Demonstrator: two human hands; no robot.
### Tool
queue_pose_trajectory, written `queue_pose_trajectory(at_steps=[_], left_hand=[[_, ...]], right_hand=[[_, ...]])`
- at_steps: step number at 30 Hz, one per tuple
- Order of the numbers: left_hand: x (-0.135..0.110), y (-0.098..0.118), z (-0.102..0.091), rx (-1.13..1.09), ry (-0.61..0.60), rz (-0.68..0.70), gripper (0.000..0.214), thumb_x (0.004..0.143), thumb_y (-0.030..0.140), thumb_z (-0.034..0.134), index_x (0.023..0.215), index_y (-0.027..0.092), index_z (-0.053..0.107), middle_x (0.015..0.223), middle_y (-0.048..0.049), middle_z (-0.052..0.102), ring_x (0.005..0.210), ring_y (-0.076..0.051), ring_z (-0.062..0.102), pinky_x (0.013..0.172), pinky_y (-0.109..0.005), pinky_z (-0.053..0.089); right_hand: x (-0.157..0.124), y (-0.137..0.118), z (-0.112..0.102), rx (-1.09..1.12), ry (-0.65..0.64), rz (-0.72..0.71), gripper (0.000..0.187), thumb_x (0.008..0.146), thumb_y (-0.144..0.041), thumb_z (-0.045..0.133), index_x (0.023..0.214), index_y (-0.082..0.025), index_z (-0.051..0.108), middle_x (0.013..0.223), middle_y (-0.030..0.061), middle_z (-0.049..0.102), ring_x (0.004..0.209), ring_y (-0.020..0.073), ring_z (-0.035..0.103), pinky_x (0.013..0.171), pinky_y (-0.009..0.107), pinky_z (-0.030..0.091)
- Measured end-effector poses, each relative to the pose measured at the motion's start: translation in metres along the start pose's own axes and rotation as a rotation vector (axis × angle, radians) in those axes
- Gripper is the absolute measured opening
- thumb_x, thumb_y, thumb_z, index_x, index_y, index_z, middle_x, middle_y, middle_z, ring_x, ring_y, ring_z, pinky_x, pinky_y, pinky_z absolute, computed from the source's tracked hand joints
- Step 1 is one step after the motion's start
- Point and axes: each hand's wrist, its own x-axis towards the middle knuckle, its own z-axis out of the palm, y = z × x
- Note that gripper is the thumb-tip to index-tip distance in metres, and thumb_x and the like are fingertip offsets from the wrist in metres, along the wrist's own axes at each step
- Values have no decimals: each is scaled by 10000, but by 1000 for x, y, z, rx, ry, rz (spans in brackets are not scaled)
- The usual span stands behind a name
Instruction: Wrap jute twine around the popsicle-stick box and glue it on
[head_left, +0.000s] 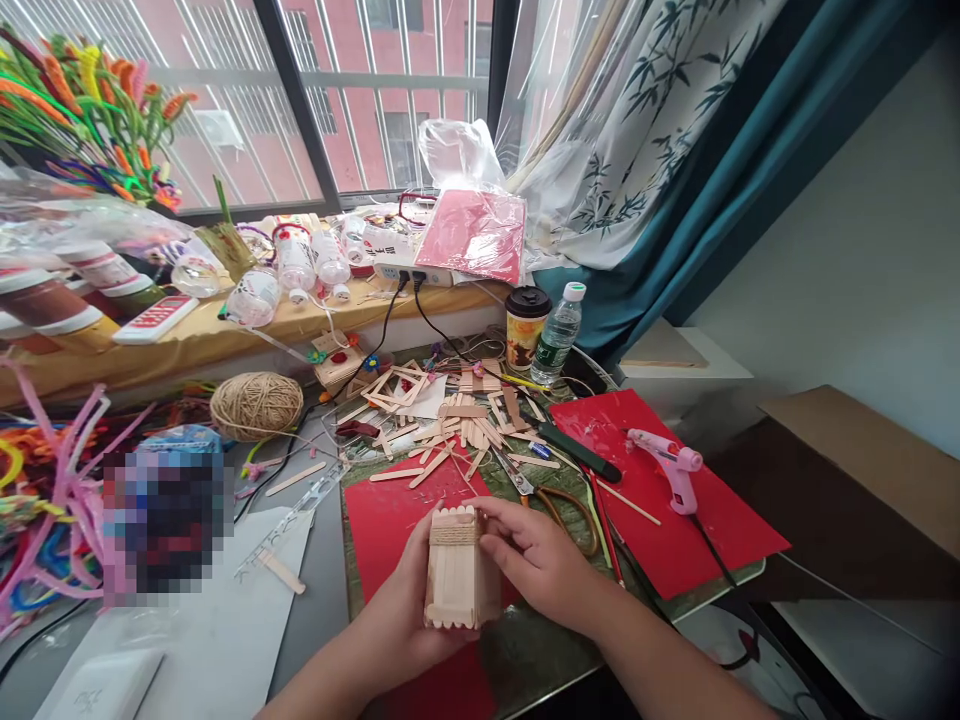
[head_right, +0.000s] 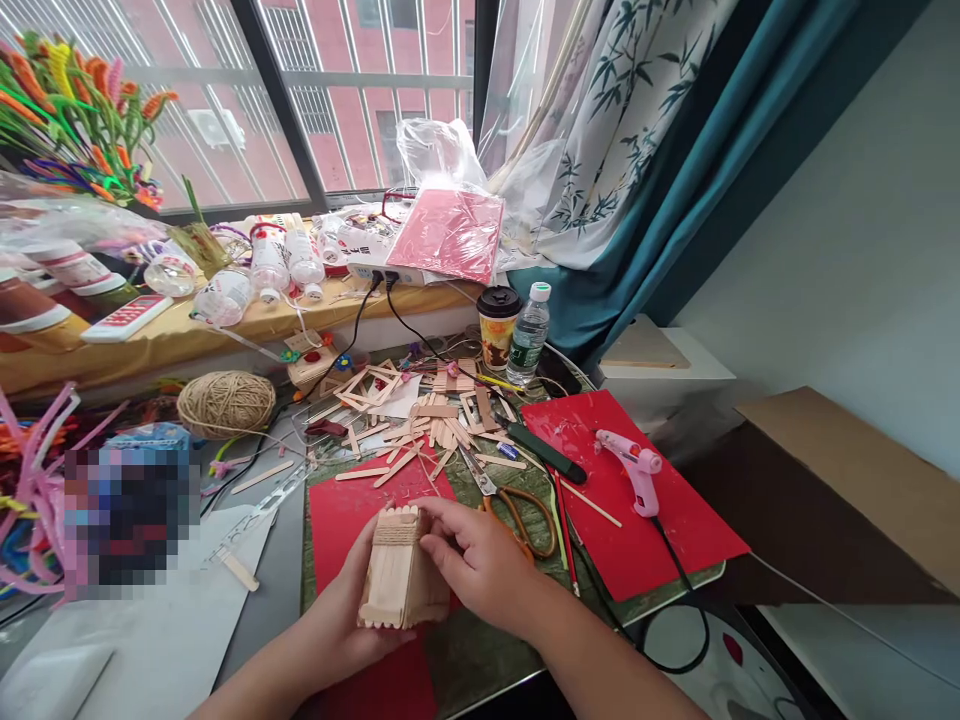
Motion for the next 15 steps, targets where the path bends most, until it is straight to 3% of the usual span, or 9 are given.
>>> queue_pose_trajectory(at_steps=[2, 4, 7, 9, 12, 15], left_hand=[[4, 2, -1, 34, 1, -16, 1052, 849, 358, 844, 1637, 319, 149, 1550, -166, 499, 1362, -353, 589, 1120, -498, 526], [5, 0, -6, 141, 13, -18, 1082, 798, 363, 890, 1637, 309, 208, 1610, -174, 438, 1465, -395, 481, 1204, -557, 433], [1, -5, -19, 280, 64, -4, 1344, 707, 439, 952, 1686, 308, 40, 1741, -195, 181, 1594, -451, 228, 1273, -644, 274], [-4, -8, -28, 313, 94, 38, 1402, 699, 504, 946, 1688, 326, -32, 1765, -184, 91, 1616, -448, 150, 1285, -658, 224], [-8, -10, -36, 362, 104, 95, 1281, 744, 542, 905, 1688, 347, 62, 1738, -182, 208, 1596, -440, 235, 1275, -654, 256], [-7, -8, -40, 432, 118, 76, 1306, 702, 514, 940, 1689, 339, 103, 1685, -192, 312, 1552, -439, 338, 1240, -628, 350]], right_hand=[[2, -11, 0, -213, 16, 28, 357, 1040, -291, 552, 1388, -269, 628, 927, 13, 704, 862, 187, 645, 803, 306, 490], [6, -19, 1, -349, 20, 56, 350, 1026, -262, 558, 1366, -273, 642, 908, 7, 710, 845, 190, 641, 767, 299, 469], [14, -25, 5, -409, 25, 72, 353, 1022, -261, 562, 1364, -270, 645, 908, 7, 725, 840, 192, 654, 753, 294, 462], [18, -25, 10, -428, 21, 58, 356, 1021, -265, 566, 1368, -266, 644, 923, 12, 738, 853, 194, 667, 768, 297, 463], [23, -25, 20, -469, 12, 28, 387, 1024, -260, 559, 1405, -271, 625, 977, 26, 762, 880, 201, 686, 778, 302, 457], [25, -23, 27, -555, 35, 25, 439, 1004, -268, 595, 1443, -259, 597, 964, 39, 775, 835, 213, 687, 727, 308, 433]])
